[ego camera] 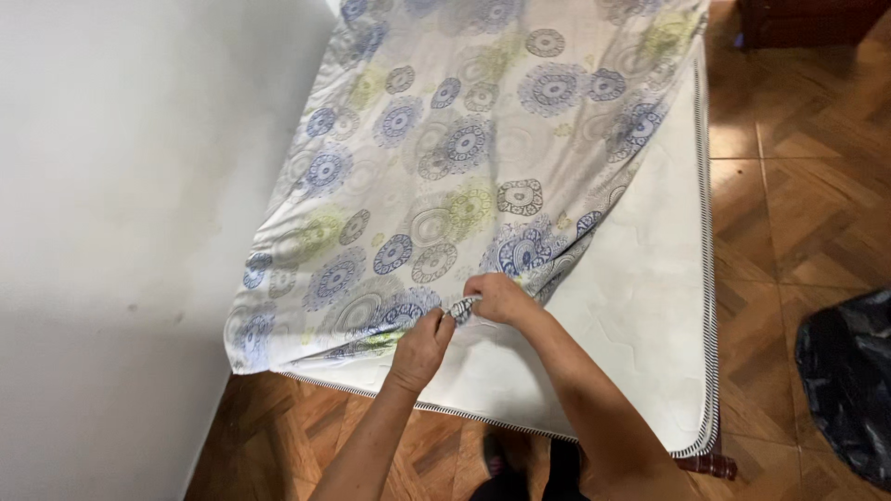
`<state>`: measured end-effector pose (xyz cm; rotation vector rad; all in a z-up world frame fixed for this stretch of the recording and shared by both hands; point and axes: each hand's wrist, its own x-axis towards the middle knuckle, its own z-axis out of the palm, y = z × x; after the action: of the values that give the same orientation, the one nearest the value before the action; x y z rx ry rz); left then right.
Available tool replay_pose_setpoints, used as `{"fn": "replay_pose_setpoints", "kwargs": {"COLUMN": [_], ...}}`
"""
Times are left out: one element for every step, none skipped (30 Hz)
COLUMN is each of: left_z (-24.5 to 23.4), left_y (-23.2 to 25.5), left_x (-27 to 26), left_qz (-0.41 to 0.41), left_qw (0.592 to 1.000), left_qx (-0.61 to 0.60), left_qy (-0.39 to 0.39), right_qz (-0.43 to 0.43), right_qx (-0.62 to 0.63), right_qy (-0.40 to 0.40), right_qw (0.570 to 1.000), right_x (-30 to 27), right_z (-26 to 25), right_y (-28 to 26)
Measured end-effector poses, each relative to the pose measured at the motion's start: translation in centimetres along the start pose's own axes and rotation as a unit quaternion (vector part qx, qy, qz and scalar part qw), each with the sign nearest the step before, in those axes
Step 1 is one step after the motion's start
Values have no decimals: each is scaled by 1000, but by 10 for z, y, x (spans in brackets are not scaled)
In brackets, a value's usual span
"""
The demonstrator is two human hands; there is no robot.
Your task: The person puts a bedsheet onto a mattress, pulling it over the corners and edges and smoothing it out by hand.
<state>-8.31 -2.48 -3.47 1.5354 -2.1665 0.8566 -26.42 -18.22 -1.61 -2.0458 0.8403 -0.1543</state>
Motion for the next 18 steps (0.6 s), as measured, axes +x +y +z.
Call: {"fn": "replay_pose_setpoints", "kwargs": {"left_z": [-12,-23,-26,-27,-28,-27,-25,-23,-25,-26,-27,-21,-15,-9,-19,-29,-38,-49], "left_y": [-3,-4,-3,-6,-8,-8,-7,-7,-3,0,3,8,13,17,20,24,28,28], "left_x": [6,12,12,14,16,17,18,17,18,21,24,20,16,12,19,28,36,40], "left_qz": [1,3,0,-2,-4,-2,1,3,4,2,0,3,-38,-79,-76,-128,-178,-176], "left_qw": [999,998,998,997,997,997,996,996,996,997,997,997,995,987,988,974,955,956], "left_qx": [7,13,15,18,21,19,30,40,36,36,36,38,-17,-71,-69,-122,-174,-174], "left_qy": [-31,-63,-65,-71,-78,-74,-79,-83,-79,-72,-65,-61,-90,-120,-117,-139,-161,-157], "right_qz": [19,39,37,-44,-124,-122,-146,-169,-166,-145,-123,-125,-121,-118,-120,-147,-173,-175], "right_qx": [-5,-8,-8,-68,-125,-128,-88,-49,-54,-37,-20,-22,-41,-59,-59,-85,-110,-113], "right_qy": [57,114,111,245,374,377,386,394,397,360,323,327,357,386,390,409,427,430], "right_qw": [998,993,993,966,911,909,906,902,901,921,938,936,925,913,911,897,881,878], "right_x": [-6,-14,-15,-15,-16,-28,-41,-53,-60,-63,-68,-65,-62,-58,-50,-42,-35,-33], "right_z": [-2,-4,10,25,39,48,57,68,73,76,79,81,82,83,83,81,80,78], "right_y": [-7,-13,-4,5,13,10,7,4,-1,-6,-10,-14,-18,-23,-23,-21,-20,-15]}}
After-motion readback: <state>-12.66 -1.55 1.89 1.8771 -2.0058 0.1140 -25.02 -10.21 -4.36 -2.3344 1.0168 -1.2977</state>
